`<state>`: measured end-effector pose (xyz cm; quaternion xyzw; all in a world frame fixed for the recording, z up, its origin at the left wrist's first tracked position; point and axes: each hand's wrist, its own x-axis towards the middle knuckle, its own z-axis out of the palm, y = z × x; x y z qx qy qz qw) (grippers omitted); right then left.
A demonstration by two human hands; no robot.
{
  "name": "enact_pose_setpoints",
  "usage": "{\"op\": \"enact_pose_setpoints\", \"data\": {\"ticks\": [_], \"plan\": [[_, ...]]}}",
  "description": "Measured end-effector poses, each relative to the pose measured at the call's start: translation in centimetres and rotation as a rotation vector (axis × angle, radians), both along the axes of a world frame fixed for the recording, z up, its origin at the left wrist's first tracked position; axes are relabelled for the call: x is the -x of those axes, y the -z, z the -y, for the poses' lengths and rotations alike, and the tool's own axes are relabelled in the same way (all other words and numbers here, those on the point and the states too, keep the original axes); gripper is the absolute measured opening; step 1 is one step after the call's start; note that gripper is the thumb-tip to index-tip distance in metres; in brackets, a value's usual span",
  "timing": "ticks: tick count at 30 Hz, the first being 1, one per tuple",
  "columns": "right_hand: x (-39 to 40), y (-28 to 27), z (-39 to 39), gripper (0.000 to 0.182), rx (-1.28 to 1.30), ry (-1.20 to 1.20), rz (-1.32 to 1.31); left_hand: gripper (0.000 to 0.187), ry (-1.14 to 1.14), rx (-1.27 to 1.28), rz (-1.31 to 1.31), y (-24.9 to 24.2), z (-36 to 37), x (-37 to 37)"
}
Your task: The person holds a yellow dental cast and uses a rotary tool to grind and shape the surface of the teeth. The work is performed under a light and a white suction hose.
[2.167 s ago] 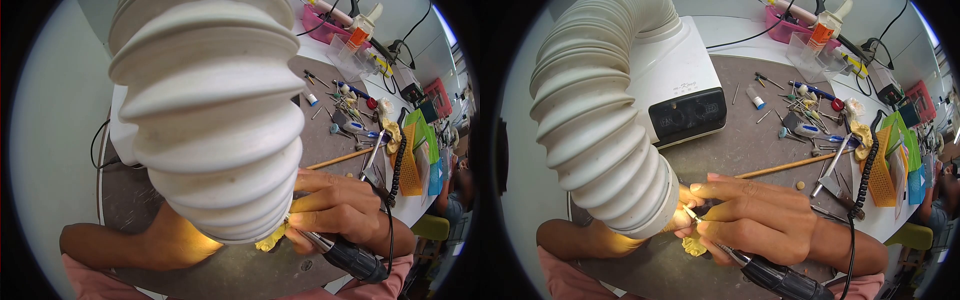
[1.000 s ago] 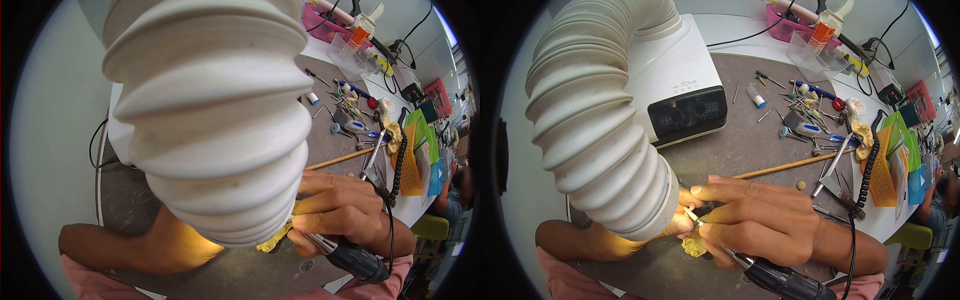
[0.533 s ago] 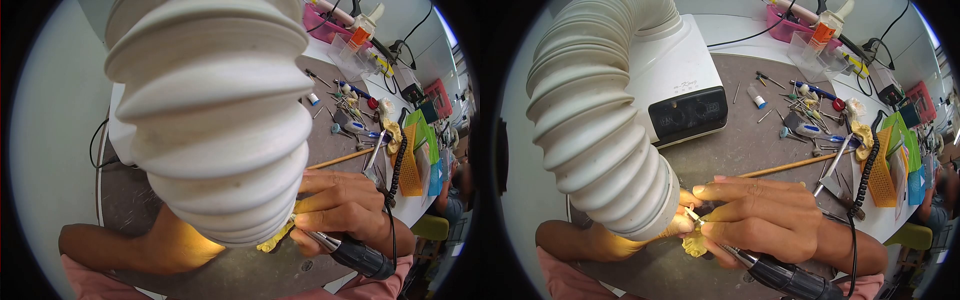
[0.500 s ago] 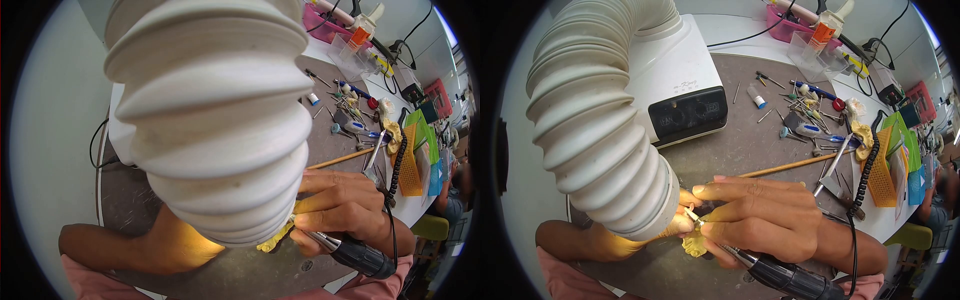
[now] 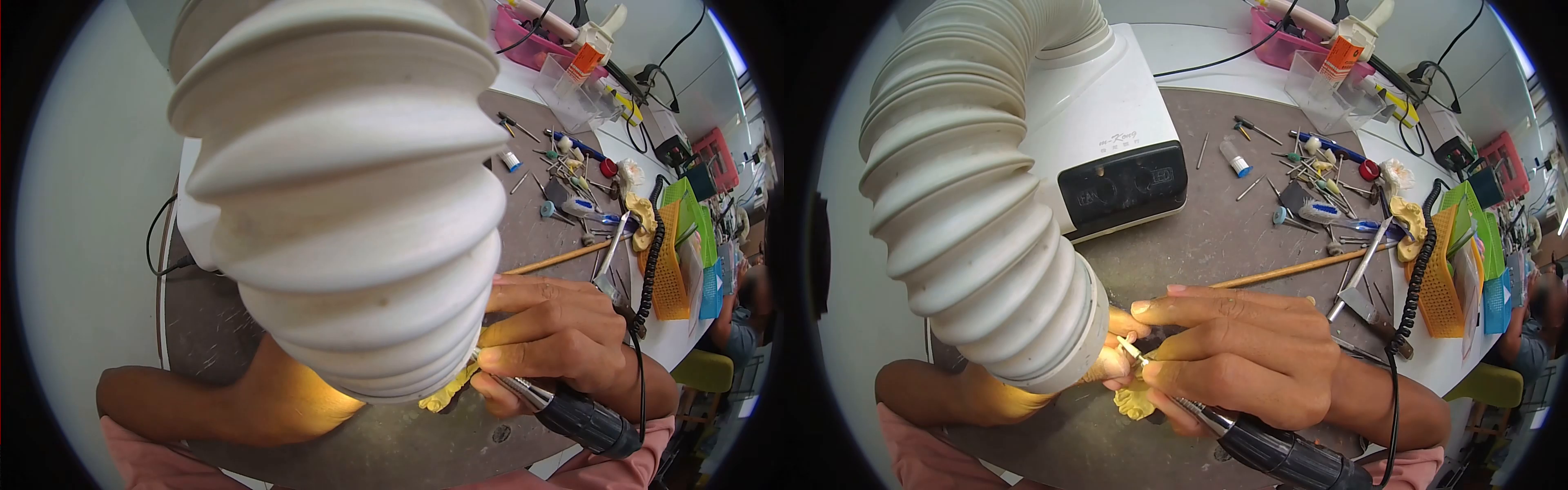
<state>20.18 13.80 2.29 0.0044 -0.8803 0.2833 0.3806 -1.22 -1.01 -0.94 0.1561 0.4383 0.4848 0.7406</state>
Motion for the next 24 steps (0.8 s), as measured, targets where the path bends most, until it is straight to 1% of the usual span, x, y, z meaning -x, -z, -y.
{"op": "enact_pose_setpoints", "data": {"ticks": [2,3,5,6,8,9,11,15,17,20,24], "plan": [[0.1,0.0,0.0,0.018,-0.006,-0.005,-0.008,0.055,0.277,-0.380,-0.483,0.7,-0.3,0.6],[0.1,0.1,0.1,0.017,-0.014,-0.005,-0.015,0.055,0.278,-0.381,-0.484,0.5,-0.4,0.5],[0.1,0.0,0.1,0.017,-0.021,-0.004,-0.022,0.032,0.113,-0.385,-0.567,-0.6,-0.7,-0.2],[0.1,0.0,0.1,0.017,-0.023,-0.007,-0.021,0.032,0.114,-0.386,-0.568,-1.4,-0.9,-0.2],[0.0,0.0,0.1,0.017,-0.027,-0.009,-0.021,0.031,0.245,-0.372,-0.787,-2.5,-1.2,-0.1],[0.0,0.0,0.1,0.017,-0.013,-0.003,-0.035,0.031,0.245,-0.373,-0.788,-2.4,-1.2,0.0],[0.0,0.1,0.1,0.017,0.002,0.003,-0.049,0.040,0.324,-0.277,-0.680,-2.1,-1.0,0.5],[0.0,0.0,0.0,0.017,-0.045,-0.017,-0.021,0.041,0.338,-0.354,-0.764,-1.9,-1.0,0.6],[0.0,0.1,0.0,0.017,-0.046,-0.018,-0.012,0.040,0.344,-0.158,-0.608,-1.9,-1.2,0.6],[0.0,0.2,0.0,0.016,0.002,-0.014,-0.042,0.038,0.342,-0.084,-0.537,-1.7,-1.5,0.6],[-0.1,0.1,0.0,0.016,-0.022,-0.018,-0.018,0.037,0.371,-0.137,-0.582,-2.0,-1.4,0.9]]}}
